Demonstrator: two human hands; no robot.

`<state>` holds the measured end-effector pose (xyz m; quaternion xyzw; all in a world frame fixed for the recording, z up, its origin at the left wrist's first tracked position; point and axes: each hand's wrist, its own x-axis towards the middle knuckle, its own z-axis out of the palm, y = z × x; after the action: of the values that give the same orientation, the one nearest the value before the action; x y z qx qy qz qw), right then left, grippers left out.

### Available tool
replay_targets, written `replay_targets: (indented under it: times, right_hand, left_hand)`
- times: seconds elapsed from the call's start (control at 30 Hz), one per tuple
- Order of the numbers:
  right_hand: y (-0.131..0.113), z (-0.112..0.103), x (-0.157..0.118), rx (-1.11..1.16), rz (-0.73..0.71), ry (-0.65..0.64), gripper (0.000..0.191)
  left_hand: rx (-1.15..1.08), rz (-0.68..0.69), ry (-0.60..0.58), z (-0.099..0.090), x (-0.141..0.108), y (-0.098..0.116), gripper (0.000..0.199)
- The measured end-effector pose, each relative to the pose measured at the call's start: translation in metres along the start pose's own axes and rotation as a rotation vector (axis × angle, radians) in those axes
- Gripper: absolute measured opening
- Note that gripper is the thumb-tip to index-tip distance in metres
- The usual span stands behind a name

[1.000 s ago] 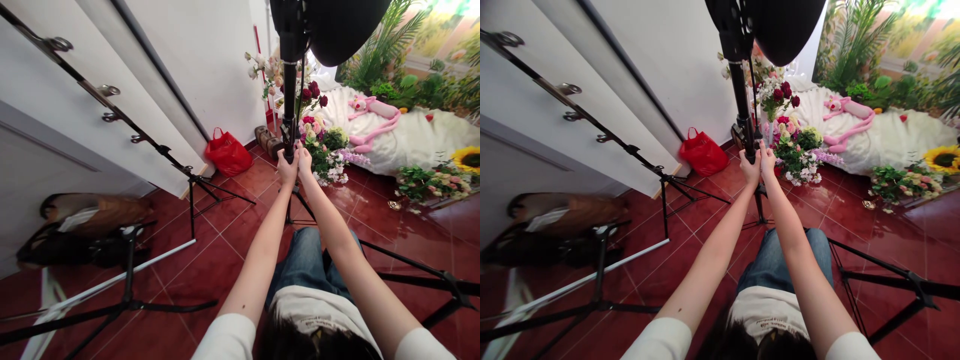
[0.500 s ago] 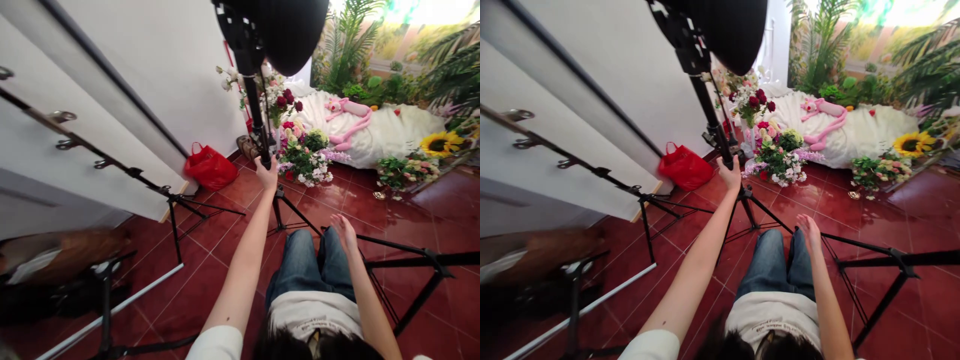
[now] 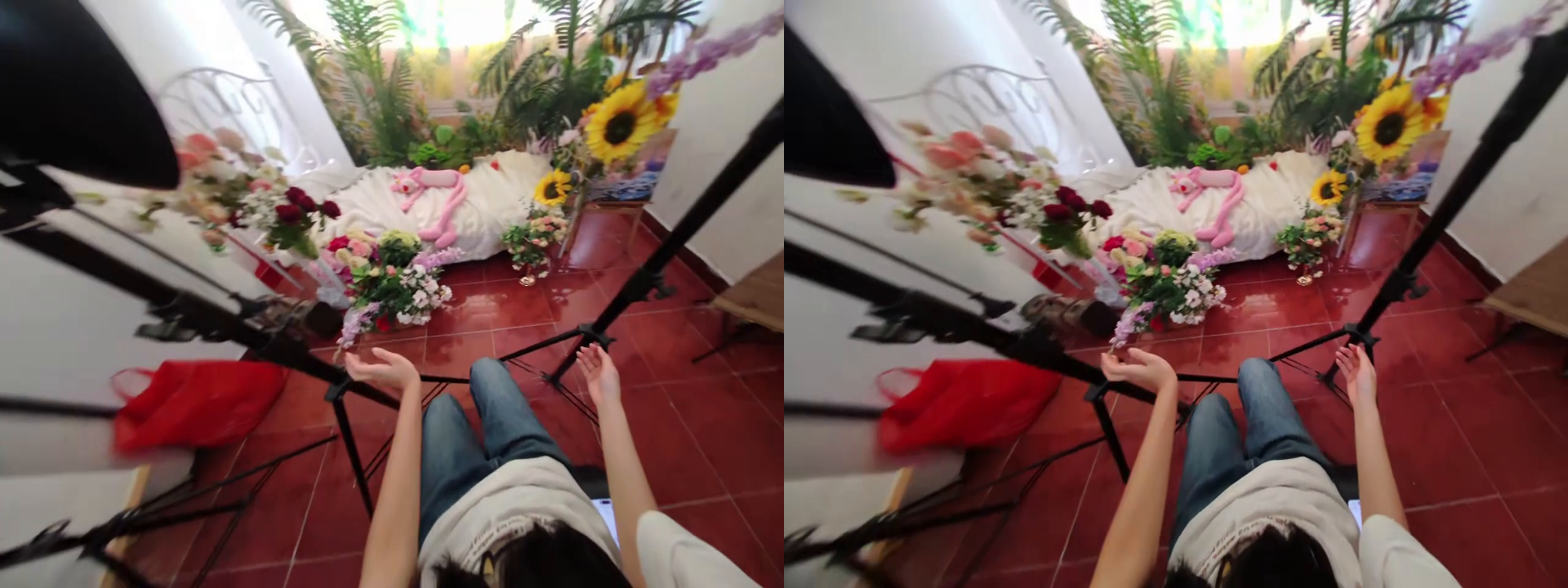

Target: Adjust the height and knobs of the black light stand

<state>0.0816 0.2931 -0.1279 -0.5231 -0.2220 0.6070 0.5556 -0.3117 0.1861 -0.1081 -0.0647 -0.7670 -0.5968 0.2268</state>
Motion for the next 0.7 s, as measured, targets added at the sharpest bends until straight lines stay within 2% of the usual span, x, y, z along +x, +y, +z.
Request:
replay_targets:
  times: [0.1,0.2,0.3,0.37,0.43,0.5,0.57,0.63,0.7]
  right_hand:
    - [-0.017,0.002,0.0,0.158,0.031,-0.002,0.024]
    - [-0.033,0.004,0.0,0.275,0.039,-0.022,0.022]
    - [-0.05,0.005,0.002,0.32,-0.01,-0.076,0.018]
    - [-0.063,0.005,0.004,0.317,-0.051,-0.107,0.018]
    - [-0.079,0.006,0.007,0.323,-0.077,-0.135,0.018]
    - [-0.098,0.007,0.01,0.366,-0.075,-0.169,0.019]
    - [-0.119,0.008,0.013,0.424,-0.035,-0.225,0.025]
    - [-0.139,0.009,0.017,0.45,0.016,-0.303,0.032]
    - [-0.155,0.011,0.021,0.445,0.043,-0.374,0.038]
  left_hand:
    - [-0.111,0.024,-0.252,0.024,-0.083,0.019,0.048]
    - [-0.336,0.008,-0.534,0.054,-0.152,0.059,0.043]
    - [-0.622,0.054,-0.931,0.081,-0.202,0.122,0.04]
    - [-0.765,0.184,-1.214,0.094,-0.231,0.173,0.041]
    - [-0.859,0.322,-1.413,0.103,-0.258,0.226,0.042]
    - [-0.96,0.37,-1.498,0.11,-0.285,0.271,0.046]
    - [-0.965,0.33,-1.533,0.116,-0.307,0.304,0.045]
    - [-0.897,0.277,-1.569,0.122,-0.322,0.321,0.041]
    - [-0.843,0.256,-1.589,0.129,-0.33,0.326,0.04]
